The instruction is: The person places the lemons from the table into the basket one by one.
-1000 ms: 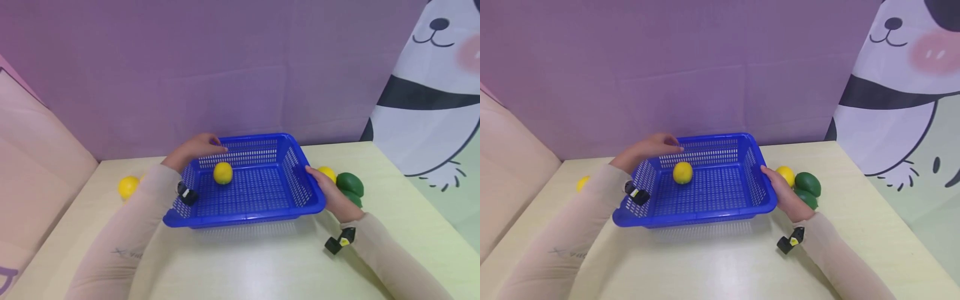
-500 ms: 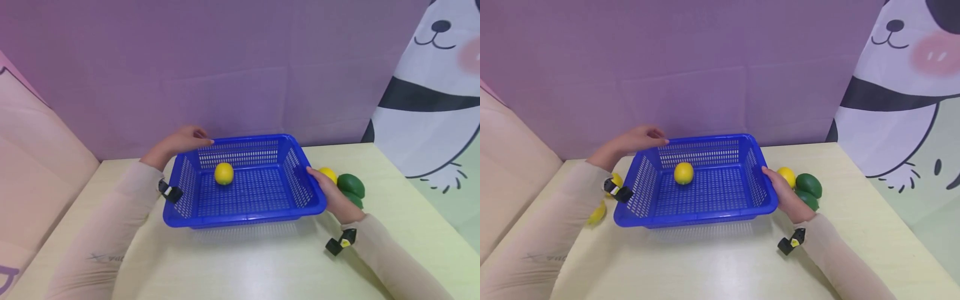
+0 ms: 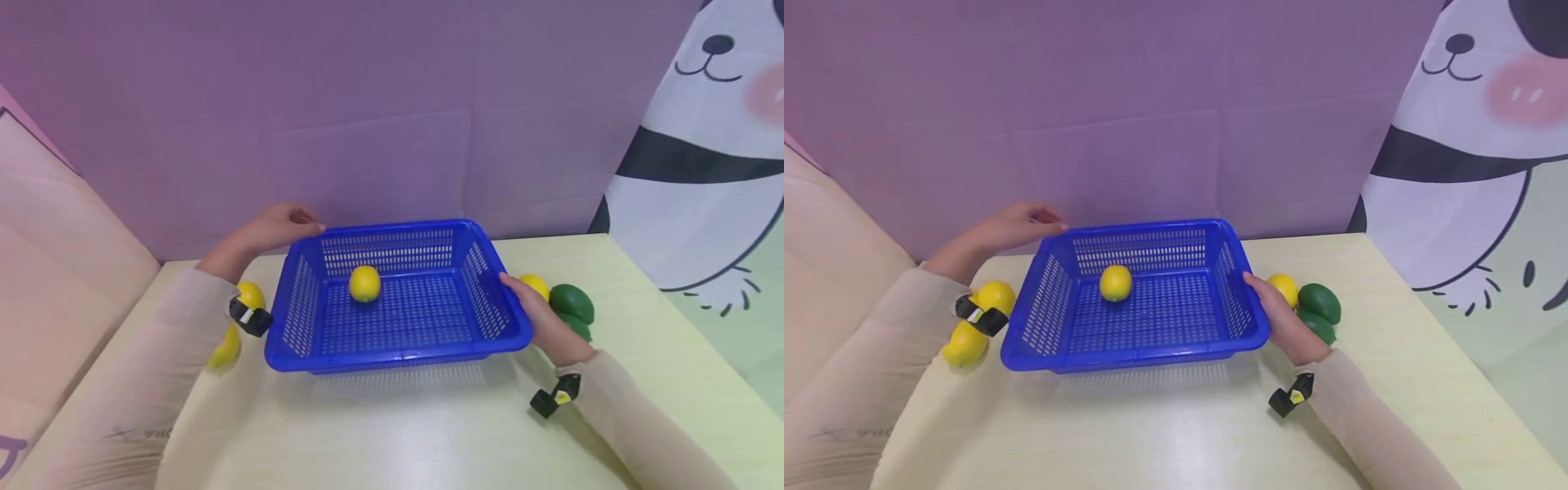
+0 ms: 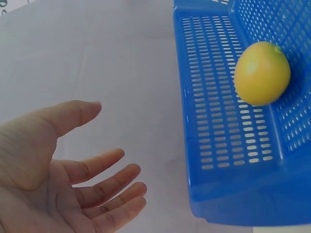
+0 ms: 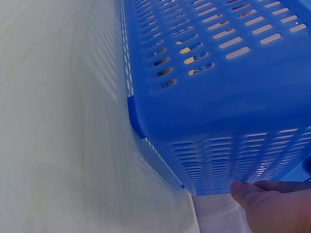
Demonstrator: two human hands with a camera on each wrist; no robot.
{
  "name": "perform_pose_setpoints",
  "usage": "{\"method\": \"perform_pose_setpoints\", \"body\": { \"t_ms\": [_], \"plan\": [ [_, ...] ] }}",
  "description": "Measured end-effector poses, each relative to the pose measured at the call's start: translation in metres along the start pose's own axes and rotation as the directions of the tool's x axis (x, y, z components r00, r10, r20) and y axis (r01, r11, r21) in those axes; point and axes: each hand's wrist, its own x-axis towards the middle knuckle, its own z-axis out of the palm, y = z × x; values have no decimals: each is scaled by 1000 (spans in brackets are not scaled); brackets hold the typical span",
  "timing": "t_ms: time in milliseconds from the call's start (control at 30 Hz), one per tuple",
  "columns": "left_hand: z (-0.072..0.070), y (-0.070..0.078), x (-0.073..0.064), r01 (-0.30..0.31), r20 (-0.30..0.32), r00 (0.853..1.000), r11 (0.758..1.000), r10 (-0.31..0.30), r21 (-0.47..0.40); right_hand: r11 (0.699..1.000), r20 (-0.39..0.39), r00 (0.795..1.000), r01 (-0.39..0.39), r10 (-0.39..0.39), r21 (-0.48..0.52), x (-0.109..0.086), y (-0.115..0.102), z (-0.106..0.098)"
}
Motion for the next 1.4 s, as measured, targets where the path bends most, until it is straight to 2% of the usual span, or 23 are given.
{"method": "perform_pose_setpoints", "body": {
  "t_ms": [167,367,700,1167,1400],
  "plan": [
    [-3,-8,-5,21,-18,1000,1000,-21,-19,1000,0,1000,4,-4,9,0,0,0],
    [-8,-15,-12,16,-39,999,1000,-16,2,1000,5,1000,17,-17,-5,1,0,0],
    [-15,-27,-20,20,-65,998,1000,-21,-16,1000,9,1000,20,-20,-20,0,-2,-1],
    [-16,-61,-37,3,-40,999,1000,-3,-14,1000,-4,1000,25,-25,2,-1,0,1],
    [-21,-75,-47,12,-77,997,1000,-12,3,1000,-3,1000,20,-20,4,0,-1,2]
  ]
}}
